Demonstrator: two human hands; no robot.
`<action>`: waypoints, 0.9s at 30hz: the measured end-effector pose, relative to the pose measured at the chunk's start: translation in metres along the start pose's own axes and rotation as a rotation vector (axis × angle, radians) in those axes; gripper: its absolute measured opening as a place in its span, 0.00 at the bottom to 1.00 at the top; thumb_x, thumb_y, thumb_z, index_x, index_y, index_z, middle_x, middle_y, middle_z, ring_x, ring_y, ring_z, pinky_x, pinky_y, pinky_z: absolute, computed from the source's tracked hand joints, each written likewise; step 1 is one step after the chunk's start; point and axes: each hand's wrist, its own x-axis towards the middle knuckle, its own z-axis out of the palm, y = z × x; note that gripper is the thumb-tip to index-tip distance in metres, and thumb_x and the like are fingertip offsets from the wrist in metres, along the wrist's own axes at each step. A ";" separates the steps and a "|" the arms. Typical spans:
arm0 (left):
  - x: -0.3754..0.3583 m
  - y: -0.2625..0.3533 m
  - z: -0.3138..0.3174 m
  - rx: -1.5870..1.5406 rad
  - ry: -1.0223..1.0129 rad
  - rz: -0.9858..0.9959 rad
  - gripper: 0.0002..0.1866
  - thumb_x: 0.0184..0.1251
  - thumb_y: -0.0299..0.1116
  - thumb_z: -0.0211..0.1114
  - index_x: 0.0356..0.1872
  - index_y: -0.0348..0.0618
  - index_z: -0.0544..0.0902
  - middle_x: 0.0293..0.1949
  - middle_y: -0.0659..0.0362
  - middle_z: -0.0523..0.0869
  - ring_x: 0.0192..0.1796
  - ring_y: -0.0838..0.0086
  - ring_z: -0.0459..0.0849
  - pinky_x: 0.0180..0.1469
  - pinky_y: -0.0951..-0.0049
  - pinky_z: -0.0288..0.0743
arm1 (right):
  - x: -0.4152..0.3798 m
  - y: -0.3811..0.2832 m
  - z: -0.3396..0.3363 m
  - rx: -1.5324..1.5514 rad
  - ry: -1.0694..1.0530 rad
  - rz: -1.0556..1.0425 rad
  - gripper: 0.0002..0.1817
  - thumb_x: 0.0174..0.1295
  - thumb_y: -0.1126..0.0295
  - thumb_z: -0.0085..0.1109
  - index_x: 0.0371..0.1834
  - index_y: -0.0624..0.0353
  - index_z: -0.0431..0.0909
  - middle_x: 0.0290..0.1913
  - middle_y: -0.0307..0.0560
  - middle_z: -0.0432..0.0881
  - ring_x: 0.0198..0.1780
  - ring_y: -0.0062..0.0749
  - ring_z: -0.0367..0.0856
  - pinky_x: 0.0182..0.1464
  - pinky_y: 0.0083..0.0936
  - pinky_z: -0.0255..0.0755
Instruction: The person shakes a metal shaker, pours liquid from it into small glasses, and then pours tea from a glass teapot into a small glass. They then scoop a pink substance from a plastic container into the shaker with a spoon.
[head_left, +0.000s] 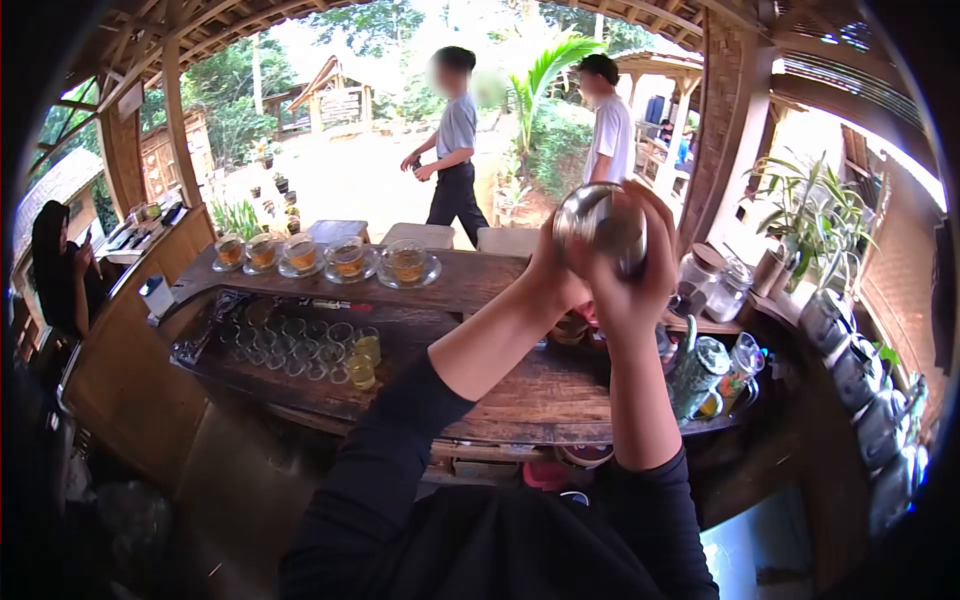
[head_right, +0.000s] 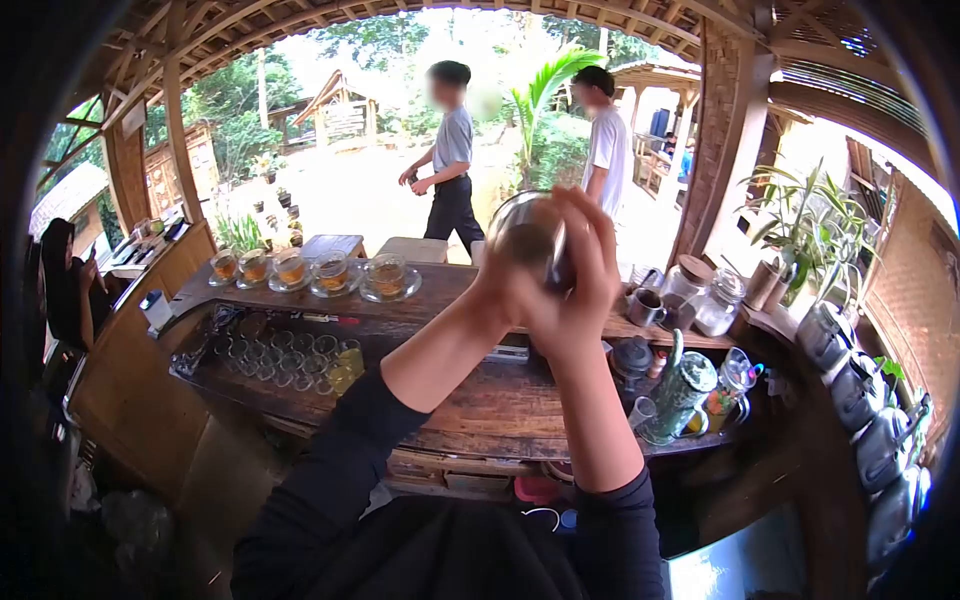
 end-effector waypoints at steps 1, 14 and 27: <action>0.002 0.010 -0.003 -0.561 0.243 -0.321 0.27 0.70 0.54 0.46 0.57 0.45 0.73 0.53 0.53 0.80 0.50 0.65 0.82 0.53 0.61 0.77 | 0.002 -0.008 0.009 0.171 -0.019 0.361 0.24 0.43 0.71 0.66 0.47 0.67 0.77 0.51 0.57 0.78 0.50 0.48 0.80 0.53 0.35 0.73; -0.114 0.102 -0.094 -0.714 0.195 0.041 0.26 0.72 0.52 0.45 0.56 0.39 0.73 0.49 0.50 0.81 0.51 0.63 0.82 0.55 0.62 0.78 | -0.040 -0.065 0.124 0.436 -0.196 0.049 0.25 0.42 0.64 0.70 0.45 0.64 0.77 0.48 0.55 0.79 0.50 0.44 0.79 0.53 0.39 0.72; -0.234 0.157 -0.146 -0.562 0.144 0.174 0.34 0.69 0.60 0.49 0.63 0.42 0.64 0.55 0.52 0.74 0.59 0.63 0.75 0.61 0.57 0.72 | -0.097 -0.133 0.230 0.717 -0.269 0.039 0.30 0.33 0.60 0.77 0.43 0.61 0.79 0.43 0.54 0.81 0.46 0.49 0.81 0.45 0.41 0.75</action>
